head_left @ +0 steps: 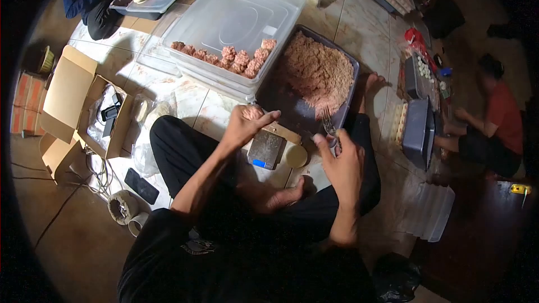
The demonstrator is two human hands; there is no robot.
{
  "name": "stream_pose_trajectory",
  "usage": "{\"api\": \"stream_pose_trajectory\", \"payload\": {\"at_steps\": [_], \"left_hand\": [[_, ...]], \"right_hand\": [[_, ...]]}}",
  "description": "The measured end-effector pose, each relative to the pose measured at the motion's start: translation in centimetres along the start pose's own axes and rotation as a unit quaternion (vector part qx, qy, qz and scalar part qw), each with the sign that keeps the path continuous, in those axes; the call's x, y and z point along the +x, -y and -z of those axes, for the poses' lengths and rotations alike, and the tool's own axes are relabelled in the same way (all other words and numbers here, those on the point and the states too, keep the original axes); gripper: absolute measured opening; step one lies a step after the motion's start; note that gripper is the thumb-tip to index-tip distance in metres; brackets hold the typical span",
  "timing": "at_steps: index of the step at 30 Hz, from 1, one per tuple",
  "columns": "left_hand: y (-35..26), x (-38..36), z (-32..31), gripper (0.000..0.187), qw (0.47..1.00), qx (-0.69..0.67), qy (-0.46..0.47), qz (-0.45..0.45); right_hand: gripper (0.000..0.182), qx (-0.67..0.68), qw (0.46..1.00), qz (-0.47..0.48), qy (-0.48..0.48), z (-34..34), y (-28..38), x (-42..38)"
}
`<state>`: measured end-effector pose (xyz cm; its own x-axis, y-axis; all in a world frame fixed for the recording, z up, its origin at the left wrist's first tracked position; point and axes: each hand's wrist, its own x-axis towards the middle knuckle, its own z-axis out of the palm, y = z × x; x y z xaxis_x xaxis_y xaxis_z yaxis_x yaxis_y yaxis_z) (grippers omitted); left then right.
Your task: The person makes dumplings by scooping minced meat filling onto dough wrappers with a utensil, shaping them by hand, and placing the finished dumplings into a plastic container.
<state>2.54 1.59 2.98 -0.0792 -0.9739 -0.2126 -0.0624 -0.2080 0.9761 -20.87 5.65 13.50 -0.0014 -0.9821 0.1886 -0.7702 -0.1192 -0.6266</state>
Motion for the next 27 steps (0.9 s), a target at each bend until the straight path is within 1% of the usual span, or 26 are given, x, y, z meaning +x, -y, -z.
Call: {"api": "stream_pose_trajectory", "payload": {"at_steps": [1, 3, 4, 5, 6, 7, 8, 9, 10, 11, 12, 13, 15, 16, 17, 18, 19, 20, 21, 22, 23, 24, 25, 26, 27], "left_hand": [[-1.9, -0.4, 0.6, 0.032, 0.999, -0.002, -0.005, 0.031], [1.0, -1.3, 2.6, 0.026, 0.995, -0.041, -0.076, -0.058], [1.3, -1.6, 3.3, 0.024, 0.971, -0.104, -0.171, -0.131], [-0.3, -2.4, 4.5, 0.036, 0.967, -0.185, -0.160, -0.067], [-1.2, -2.8, 4.0, 0.041, 0.978, -0.076, -0.141, -0.130], [-1.7, -3.4, 3.0, 0.046, 0.974, 0.034, -0.122, -0.190], [-1.4, -3.9, 2.0, 0.050, 0.966, 0.037, -0.073, -0.243], [-1.5, -4.0, 1.3, 0.048, 0.969, 0.073, -0.066, -0.225], [-1.6, -4.2, 0.8, 0.045, 0.971, 0.108, -0.056, -0.204], [-1.8, -4.1, 0.4, 0.043, 0.971, 0.145, -0.043, -0.185], [-1.8, -3.9, 0.1, 0.036, 0.992, 0.002, 0.000, -0.123], [-1.0, -3.6, 0.0, 0.035, 0.990, -0.004, -0.049, -0.136], [1.1, -3.1, 0.0, 0.034, 0.975, -0.024, -0.148, -0.161], [0.4, -3.6, 0.8, 0.030, 0.974, -0.081, -0.184, -0.103], [2.6, -3.2, 1.4, 0.026, 0.980, -0.073, -0.166, -0.082], [4.9, -2.5, 0.6, 0.025, 0.985, -0.045, -0.135, -0.098], [7.1, -2.3, -0.4, 0.023, 0.988, -0.015, -0.103, -0.110], [8.8, -2.3, -1.3, 0.022, 0.994, -0.064, -0.034, -0.082], [11.5, -1.7, -2.2, 0.023, 0.995, -0.011, -0.007, -0.102], [14.5, -1.3, -2.9, 0.027, 0.991, 0.036, 0.027, -0.126], [16.5, -1.0, -3.2, 0.032, 0.984, 0.082, 0.061, -0.148], [17.1, -1.0, -3.2, 0.036, 0.961, 0.215, 0.055, -0.166], [17.3, -1.0, -3.4, 0.041, 0.921, 0.343, 0.046, -0.181], [17.6, -1.3, -3.8, 0.046, 0.865, 0.463, 0.036, -0.191], [17.9, -1.9, -4.0, 0.050, 0.877, 0.444, 0.026, -0.181]], "right_hand": [[0.032, 0.010, 0.996, -0.045, 0.082, -1.1, -1.6, -0.7], [0.034, 0.029, 0.959, -0.132, 0.250, -3.0, -4.8, -2.6], [0.035, -0.010, 0.958, -0.113, 0.264, -5.2, -7.9, -4.0], [0.035, -0.048, 0.956, -0.093, 0.274, -7.8, -11.3, -5.3], [0.035, -0.074, 0.955, -0.121, 0.262, -9.7, -13.3, -5.9], [0.034, -0.068, 0.958, -0.112, 0.256, -11.4, -15.7, -6.6], [0.033, -0.060, 0.961, -0.100, 0.249, -13.0, -17.9, -7.1], [0.032, -0.052, 0.965, -0.087, 0.243, -13.9, -18.9, -7.1], [0.029, -0.029, 0.951, -0.156, 0.266, -14.1, -18.6, -7.0], [0.028, -0.035, 0.953, -0.151, 0.262, -14.6, -19.4, -7.3], [0.027, -0.040, 0.955, -0.145, 0.256, -15.3, -20.5, -7.4], [0.026, -0.046, 0.956, -0.140, 0.252, -15.7, -21.3, -7.7], [0.025, -0.087, 0.964, -0.101, 0.229, -15.1, -20.5, -7.7], [0.025, -0.107, 0.966, -0.083, 0.219, -14.5, -19.4, -7.8], [0.024, -0.125, 0.969, -0.063, 0.206, -14.2, -18.6, -7.7], [0.026, -0.092, 0.968, -0.078, 0.221, -14.1, -17.8, -7.3], [0.027, -0.093, 0.962, -0.092, 0.239, -14.2, -17.8, -7.4], [0.027, -0.095, 0.956, -0.107, 0.255, -14.2, -18.0, -7.2], [0.028, -0.098, 0.951, -0.119, 0.270, -14.0, -18.2, -6.8], [0.021, -0.054, 0.968, -0.103, 0.224, -13.6, -18.2, -7.0], [0.021, -0.041, 0.962, -0.127, 0.238, -13.7, -18.8, -7.0], [0.021, -0.028, 0.955, -0.152, 0.253, -14.1, -19.9, -7.3], [0.020, -0.016, 0.947, -0.176, 0.269, -14.1, -20.4, -7.2], [0.022, -0.019, 0.951, -0.162, 0.263, -14.1, -20.8, -7.3], [0.022, -0.020, 0.947, -0.173, 0.270, -13.8, -21.2, -7.8]]}}
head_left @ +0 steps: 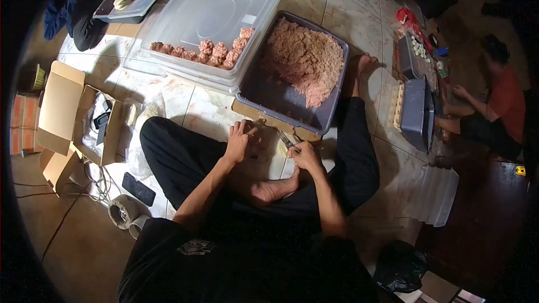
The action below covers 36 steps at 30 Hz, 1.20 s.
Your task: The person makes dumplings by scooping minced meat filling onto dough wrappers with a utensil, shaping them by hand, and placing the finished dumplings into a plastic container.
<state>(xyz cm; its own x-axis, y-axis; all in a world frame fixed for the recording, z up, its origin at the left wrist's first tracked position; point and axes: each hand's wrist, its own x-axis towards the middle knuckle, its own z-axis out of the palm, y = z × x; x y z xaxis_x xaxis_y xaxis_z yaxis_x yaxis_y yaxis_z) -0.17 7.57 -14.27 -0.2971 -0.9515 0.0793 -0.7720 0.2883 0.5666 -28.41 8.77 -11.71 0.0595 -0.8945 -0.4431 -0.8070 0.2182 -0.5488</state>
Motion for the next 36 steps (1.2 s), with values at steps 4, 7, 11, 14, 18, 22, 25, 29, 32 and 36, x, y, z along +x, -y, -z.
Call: {"api": "stream_pose_trajectory", "payload": {"at_steps": [4, 7, 11, 14, 18, 22, 25, 29, 32, 36], "left_hand": [[-2.5, 0.1, 5.0, 0.044, 0.990, -0.080, -0.111, 0.021], [-4.4, -0.2, 8.2, 0.031, 0.938, -0.295, -0.024, 0.182], [-7.7, 0.4, 5.5, 0.076, 0.694, -0.653, 0.168, 0.252], [-9.9, 0.2, 2.7, 0.072, 0.587, -0.761, 0.199, 0.193], [-9.8, 0.6, 3.1, 0.050, 0.678, -0.689, 0.210, 0.144], [-7.9, -0.3, 3.5, 0.045, 0.621, -0.729, 0.084, 0.275], [-5.9, -0.1, 3.5, 0.038, 0.576, -0.714, -0.087, 0.389], [-5.3, 0.3, 5.0, 0.037, 0.590, -0.714, -0.131, 0.353], [-6.5, 0.8, 6.3, 0.034, 0.613, -0.700, -0.064, 0.359], [-6.3, 1.2, 6.1, 0.032, 0.643, -0.699, -0.026, 0.313]], "right_hand": [[0.026, -0.065, 0.994, 0.024, -0.081, 2.1, 2.2, -1.8], [0.026, -0.078, 0.994, 0.025, -0.075, 6.8, 7.7, -4.6], [0.026, 0.095, 0.994, 0.014, 0.048, 7.5, 8.2, -4.8], [0.024, 0.205, 0.974, 0.100, -0.003, 5.7, 8.0, -4.4], [0.023, 0.194, 0.979, 0.067, 0.017, 6.7, 7.6, -5.4], [0.025, 0.267, 0.963, -0.032, 0.006, 9.1, 8.8, -7.5], [0.027, 0.237, 0.971, -0.004, -0.018, 9.7, 6.6, -8.3], [0.029, 0.002, 0.992, 0.032, -0.119, 8.7, 8.8, -7.7], [0.022, -0.077, 0.983, 0.065, -0.152, 9.5, 11.9, -6.4], [0.013, -0.274, 0.925, 0.137, -0.225, 14.0, 13.5, -2.1]]}}
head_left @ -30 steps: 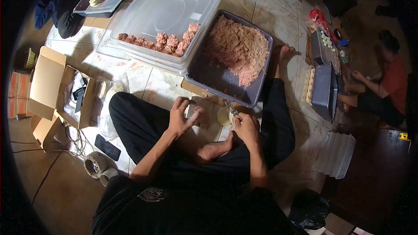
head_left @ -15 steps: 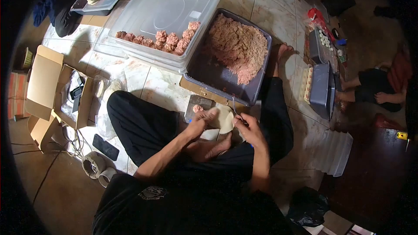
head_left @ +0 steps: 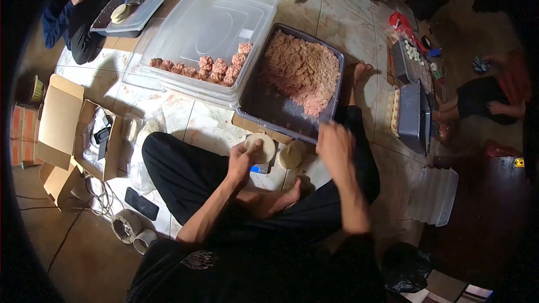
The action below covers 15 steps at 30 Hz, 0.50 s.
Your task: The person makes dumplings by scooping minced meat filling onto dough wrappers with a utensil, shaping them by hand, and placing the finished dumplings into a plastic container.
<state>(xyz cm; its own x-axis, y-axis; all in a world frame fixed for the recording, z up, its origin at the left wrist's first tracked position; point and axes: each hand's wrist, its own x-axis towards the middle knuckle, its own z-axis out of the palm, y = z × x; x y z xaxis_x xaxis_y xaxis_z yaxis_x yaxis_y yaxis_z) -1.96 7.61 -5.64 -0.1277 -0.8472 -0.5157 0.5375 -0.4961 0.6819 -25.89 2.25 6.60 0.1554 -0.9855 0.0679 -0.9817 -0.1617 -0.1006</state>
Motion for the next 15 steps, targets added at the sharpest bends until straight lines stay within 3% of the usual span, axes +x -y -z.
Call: {"api": "stream_pose_trajectory", "payload": {"at_steps": [1, 3, 6, 8, 9, 12, 13, 14, 15], "left_hand": [[-0.2, 0.1, -0.9, 0.031, 1.000, -0.006, 0.010, 0.014], [1.0, 1.2, -2.2, 0.026, 0.998, -0.036, 0.051, 0.006], [0.2, 1.3, -2.8, 0.022, 0.996, -0.029, 0.078, 0.027], [-0.6, 0.1, -1.8, 0.020, 0.996, -0.030, 0.070, 0.039], [-0.4, -0.1, -0.8, 0.020, 0.997, -0.070, 0.021, 0.027], [0.4, 1.1, 5.8, 0.032, 0.997, -0.047, 0.050, 0.032], [1.3, 1.8, 6.7, 0.035, 0.991, -0.108, 0.061, 0.043], [0.5, 1.6, 6.3, 0.038, 0.982, -0.168, 0.072, 0.057], [0.3, 0.7, 5.2, 0.038, 0.981, -0.179, 0.026, 0.071]], "right_hand": [[0.017, -0.092, 0.988, -0.036, 0.121, 0.3, -0.2, 2.7], [0.017, -0.198, 0.973, -0.035, 0.113, -6.0, -2.7, 7.5], [0.018, -0.306, 0.936, 0.118, 0.127, -13.2, -3.4, 9.5], [0.018, -0.266, 0.949, 0.135, 0.106, -14.2, -4.2, 8.8], [0.018, -0.245, 0.954, 0.144, 0.094, -14.4, -4.7, 8.5], [0.018, -0.227, 0.943, 0.147, 0.196, -12.1, -5.4, 7.7], [0.018, 0.009, 0.982, 0.105, 0.155, -12.2, -7.7, 8.6], [0.018, -0.201, 0.966, 0.071, 0.148, -10.6, -6.4, 9.8], [0.017, -0.213, 0.962, 0.098, 0.143, -11.2, -5.5, 9.7]]}}
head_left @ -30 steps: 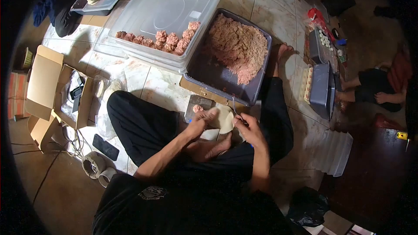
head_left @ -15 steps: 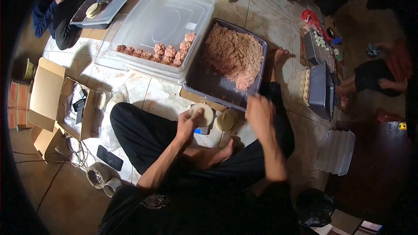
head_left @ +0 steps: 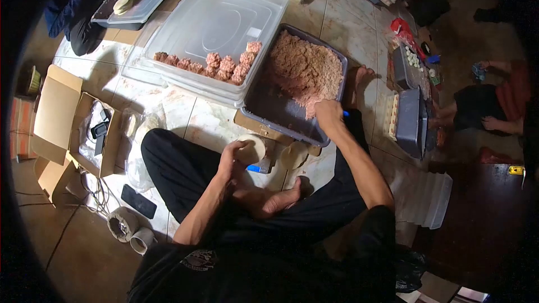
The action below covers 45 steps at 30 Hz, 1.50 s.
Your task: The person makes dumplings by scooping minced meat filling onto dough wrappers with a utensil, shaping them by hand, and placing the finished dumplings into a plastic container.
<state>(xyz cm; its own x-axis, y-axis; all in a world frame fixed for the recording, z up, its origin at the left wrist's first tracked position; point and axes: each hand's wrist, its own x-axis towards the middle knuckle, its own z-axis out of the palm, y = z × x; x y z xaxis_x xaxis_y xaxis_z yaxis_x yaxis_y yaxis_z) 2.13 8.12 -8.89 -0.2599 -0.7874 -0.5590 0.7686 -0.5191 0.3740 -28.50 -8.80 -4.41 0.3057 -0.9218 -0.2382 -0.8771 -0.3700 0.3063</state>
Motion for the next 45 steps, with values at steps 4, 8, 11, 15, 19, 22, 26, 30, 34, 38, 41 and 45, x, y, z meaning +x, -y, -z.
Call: {"api": "stream_pose_trajectory", "payload": {"at_steps": [4, 8, 11, 15, 19, 22, 26, 30, 34, 38, 41, 45], "left_hand": [[-1.3, -0.6, -4.0, 0.035, 0.997, -0.008, -0.069, -0.045], [-2.3, 0.3, -5.7, 0.038, 0.990, 0.028, -0.072, -0.122], [-1.8, 1.6, -8.5, 0.042, 0.980, 0.115, -0.060, -0.149], [-0.8, 1.1, -13.6, 0.024, 0.975, 0.162, 0.085, -0.127], [0.2, 2.0, -12.4, 0.015, 0.972, 0.192, -0.035, -0.131], [-1.0, 2.9, -10.1, 0.015, 0.972, 0.143, -0.048, -0.181], [-2.9, 1.2, -12.4, 0.018, 0.970, 0.208, 0.049, -0.117], [-3.2, -0.4, -13.7, 0.030, 0.961, 0.257, 0.097, -0.008], [-0.6, -0.1, -6.1, 0.058, 0.987, 0.034, 0.098, 0.121], [-0.1, -3.0, -6.5, 0.084, 0.992, 0.026, -0.025, 0.119], [0.8, -0.9, -2.4, 0.089, 0.997, 0.010, -0.029, 0.078], [-1.0, -2.0, -7.3, 0.080, 0.993, 0.087, -0.068, 0.052]], "right_hand": [[0.014, 0.062, 0.993, 0.070, -0.072, 1.9, 0.0, -1.7], [0.012, 0.213, 0.976, 0.030, -0.040, 7.6, -0.9, -5.6], [0.015, 0.379, 0.923, -0.006, -0.062, 14.0, 0.9, -10.0], [0.018, 0.450, 0.889, -0.016, -0.087, 15.0, 5.5, -12.2], [0.020, 0.463, 0.881, -0.057, -0.073, 11.7, 6.3, -13.4], [0.021, 0.382, 0.912, -0.105, -0.110, 12.3, 5.6, -15.4], [0.027, 0.424, 0.887, -0.119, -0.138, 11.1, 5.0, -14.7], [0.021, 0.543, 0.826, -0.100, -0.109, 8.4, 5.2, -12.8], [0.017, 0.554, 0.817, -0.103, -0.126, 13.9, 6.1, -16.2], [0.011, 0.475, 0.877, -0.018, -0.072, 8.8, 11.8, -17.7], [0.012, 0.445, 0.885, -0.041, -0.131, 7.8, 12.2, -17.5], [0.009, 0.522, 0.845, -0.007, -0.116, 10.7, 12.2, -16.0]]}}
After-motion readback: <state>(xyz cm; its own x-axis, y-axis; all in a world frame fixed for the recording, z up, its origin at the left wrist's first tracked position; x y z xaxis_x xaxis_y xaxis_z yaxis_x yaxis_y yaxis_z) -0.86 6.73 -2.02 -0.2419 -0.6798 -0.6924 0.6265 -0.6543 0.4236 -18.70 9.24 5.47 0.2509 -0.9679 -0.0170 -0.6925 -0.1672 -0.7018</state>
